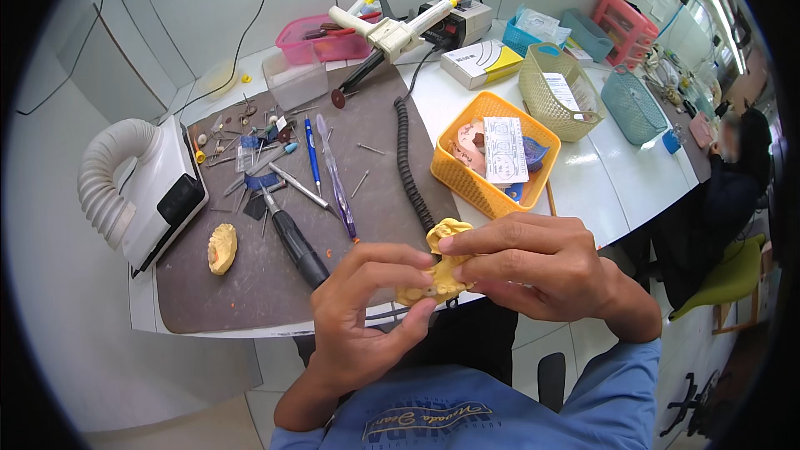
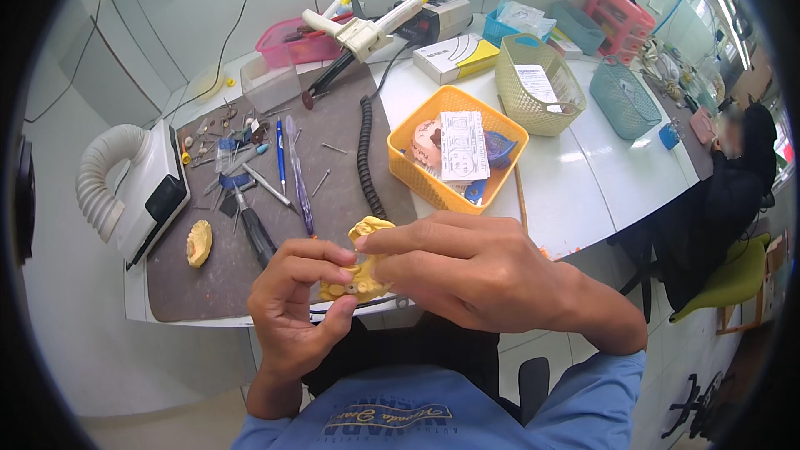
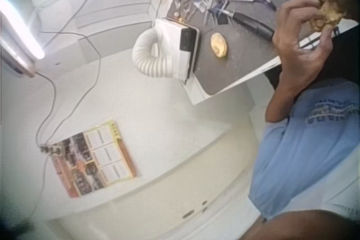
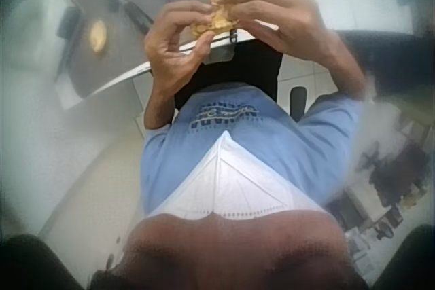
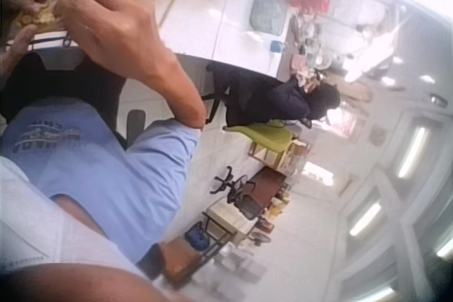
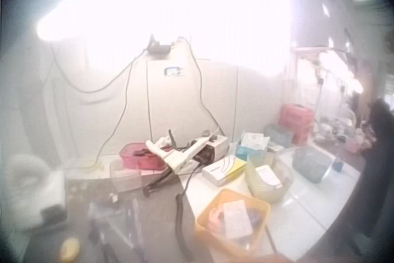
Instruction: The person uses a rotary tool to grind and shape a small yellowish dental component, then brushes it with a small brush. They place the component into a yellow dental mold and inspect the fit. The person then uses the rotary tool again to refine the component and the mold.
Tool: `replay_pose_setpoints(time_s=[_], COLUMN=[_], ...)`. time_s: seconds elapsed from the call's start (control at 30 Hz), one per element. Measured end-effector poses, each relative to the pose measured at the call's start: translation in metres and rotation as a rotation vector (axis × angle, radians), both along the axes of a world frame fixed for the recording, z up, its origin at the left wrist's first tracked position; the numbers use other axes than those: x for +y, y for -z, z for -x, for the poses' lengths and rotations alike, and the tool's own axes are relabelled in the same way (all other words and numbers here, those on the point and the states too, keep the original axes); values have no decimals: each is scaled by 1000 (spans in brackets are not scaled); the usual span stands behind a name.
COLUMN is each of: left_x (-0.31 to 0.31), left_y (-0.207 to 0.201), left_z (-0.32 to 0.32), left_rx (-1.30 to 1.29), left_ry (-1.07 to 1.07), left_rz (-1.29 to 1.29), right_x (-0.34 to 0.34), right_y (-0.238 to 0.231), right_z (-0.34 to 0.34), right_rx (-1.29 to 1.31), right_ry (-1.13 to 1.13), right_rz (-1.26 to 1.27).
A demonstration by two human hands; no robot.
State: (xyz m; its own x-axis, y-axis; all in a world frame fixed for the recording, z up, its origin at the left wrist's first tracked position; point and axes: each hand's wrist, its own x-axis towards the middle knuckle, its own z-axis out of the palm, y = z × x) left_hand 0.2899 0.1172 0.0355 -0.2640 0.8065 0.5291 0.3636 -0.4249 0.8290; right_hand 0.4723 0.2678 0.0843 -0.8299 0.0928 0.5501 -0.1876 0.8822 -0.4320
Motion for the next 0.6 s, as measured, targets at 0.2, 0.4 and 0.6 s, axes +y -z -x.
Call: replay_pose_setpoints(time_s=[0.2, 0.4, 0.6], left_x=[-1, -1, -59], left_y=[0, 9, 29], left_z=[1, -2, 42], left_rx=[2, -257, -143], left_ry=[22, -85, -540], left_rz=[16, -84, -51], right_x=[0, 14, 110], right_y=[2, -13, -28], right_z=[1, -10, -46], right_rx=[29, -18, 288], right_ry=[-11, 116, 629], right_rz=[-4, -33, -41])
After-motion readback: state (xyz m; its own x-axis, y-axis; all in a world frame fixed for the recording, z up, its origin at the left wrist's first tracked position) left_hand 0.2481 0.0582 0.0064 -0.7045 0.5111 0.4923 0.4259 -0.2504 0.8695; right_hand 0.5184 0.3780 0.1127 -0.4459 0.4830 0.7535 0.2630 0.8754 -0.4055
